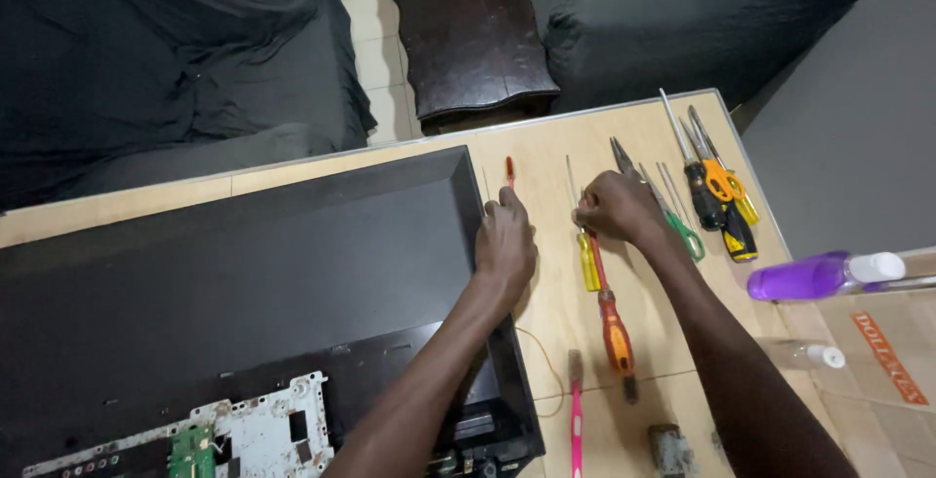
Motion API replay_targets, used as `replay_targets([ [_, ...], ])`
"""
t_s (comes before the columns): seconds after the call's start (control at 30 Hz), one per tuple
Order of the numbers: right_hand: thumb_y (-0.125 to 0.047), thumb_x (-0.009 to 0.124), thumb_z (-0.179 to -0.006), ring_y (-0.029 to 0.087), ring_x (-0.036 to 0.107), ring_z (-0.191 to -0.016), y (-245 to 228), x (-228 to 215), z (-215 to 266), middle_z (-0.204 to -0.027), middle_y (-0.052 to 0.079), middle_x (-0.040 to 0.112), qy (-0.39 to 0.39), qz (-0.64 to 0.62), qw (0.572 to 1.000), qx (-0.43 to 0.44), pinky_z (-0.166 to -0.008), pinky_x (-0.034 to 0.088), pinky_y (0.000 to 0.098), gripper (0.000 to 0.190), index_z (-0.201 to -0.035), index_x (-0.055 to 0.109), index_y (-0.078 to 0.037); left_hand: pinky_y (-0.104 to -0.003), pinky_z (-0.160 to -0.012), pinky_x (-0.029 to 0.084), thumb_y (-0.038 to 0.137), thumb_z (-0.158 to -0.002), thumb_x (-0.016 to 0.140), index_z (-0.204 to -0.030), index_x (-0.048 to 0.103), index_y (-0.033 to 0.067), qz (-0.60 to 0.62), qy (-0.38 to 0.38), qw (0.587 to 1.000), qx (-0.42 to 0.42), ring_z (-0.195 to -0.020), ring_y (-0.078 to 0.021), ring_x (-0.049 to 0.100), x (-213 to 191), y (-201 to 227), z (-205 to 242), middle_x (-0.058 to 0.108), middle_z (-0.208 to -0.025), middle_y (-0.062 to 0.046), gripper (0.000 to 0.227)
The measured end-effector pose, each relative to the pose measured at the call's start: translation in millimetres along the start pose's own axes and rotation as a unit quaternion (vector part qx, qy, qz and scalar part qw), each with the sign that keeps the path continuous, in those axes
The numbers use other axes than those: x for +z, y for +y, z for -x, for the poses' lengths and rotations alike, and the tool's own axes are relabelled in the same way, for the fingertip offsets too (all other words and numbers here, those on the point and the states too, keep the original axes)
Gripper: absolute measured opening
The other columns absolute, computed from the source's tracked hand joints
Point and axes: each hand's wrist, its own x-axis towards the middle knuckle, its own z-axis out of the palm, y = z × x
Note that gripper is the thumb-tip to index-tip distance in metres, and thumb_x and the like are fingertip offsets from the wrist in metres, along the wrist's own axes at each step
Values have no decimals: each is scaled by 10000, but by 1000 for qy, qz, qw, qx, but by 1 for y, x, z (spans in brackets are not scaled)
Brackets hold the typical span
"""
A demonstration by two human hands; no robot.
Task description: Remove the back cover and internal circuit board from a television.
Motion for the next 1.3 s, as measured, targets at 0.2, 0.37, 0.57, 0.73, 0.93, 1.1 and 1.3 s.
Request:
replay_targets([
  [0.2,-295,762,-824,468,732,-1001,-30,-12,16,-868,244,779,-54,-42,997,30,-840,561,506,185,-810,826,-121,-607,-709,625,120,-889,751,-1307,443,-122,64,16,997,48,-901,-599,690,-23,1,39,561,-1084,-287,573],
  [0.37,-330,677,-929,378,766,-852,-30,-40,22,-661,108,761,19,15,1000,5,-880,569,517,256,-785,805,-162,-630,-717,594,175,-977,620,-1269,435,-16,179,-8,979,94,-870,-618,669,-33,30,52,558,-1031,-260,395],
  [0.57,-288,708,-909,398,767,-836,3,-9,-53,-681,109,754,39,16,999,28,-822,599,518,220,-741,808,-187,-576,-729,620,145,-929,673,-1339,407,-85,125,-29,992,-10,-919,-566,699,30,44,24,585,-1026,-239,539],
  [0.73,-235,808,-826,448,751,-778,-8,9,-66,-643,163,710,64,-49,997,4,-734,588,528,174,-723,761,-103,-577,-717,611,124,-927,667,-1309,398,-87,149,-34,988,-18,-919,-588,685,4,42,44,588,-1013,-271,513],
  [0.93,-231,852,-808,453,722,-938,-3,12,-22,-841,209,714,108,-80,989,-68,-831,555,587,385,-1110,684,-62,-583,-704,616,102,-919,673,-1168,448,-48,151,-23,988,-22,-888,-591,694,-4,34,48,617,-982,-280,367],
  [1.1,-243,759,-866,511,666,-1059,-16,16,73,-1039,232,677,90,-69,993,-43,-900,527,652,546,-1353,545,-121,-549,-693,631,177,-928,700,-1164,438,-5,120,-14,992,-27,-888,-566,704,-3,32,47,605,-978,-246,397],
  [1.3,-293,731,-921,450,693,-1034,-16,41,94,-1022,161,684,58,-90,994,-12,-896,554,617,420,-1314,603,-217,-592,-707,620,130,-925,701,-1224,408,-32,152,2,988,-27,-900,-595,688,-2,34,60,599,-1014,-263,449],
])
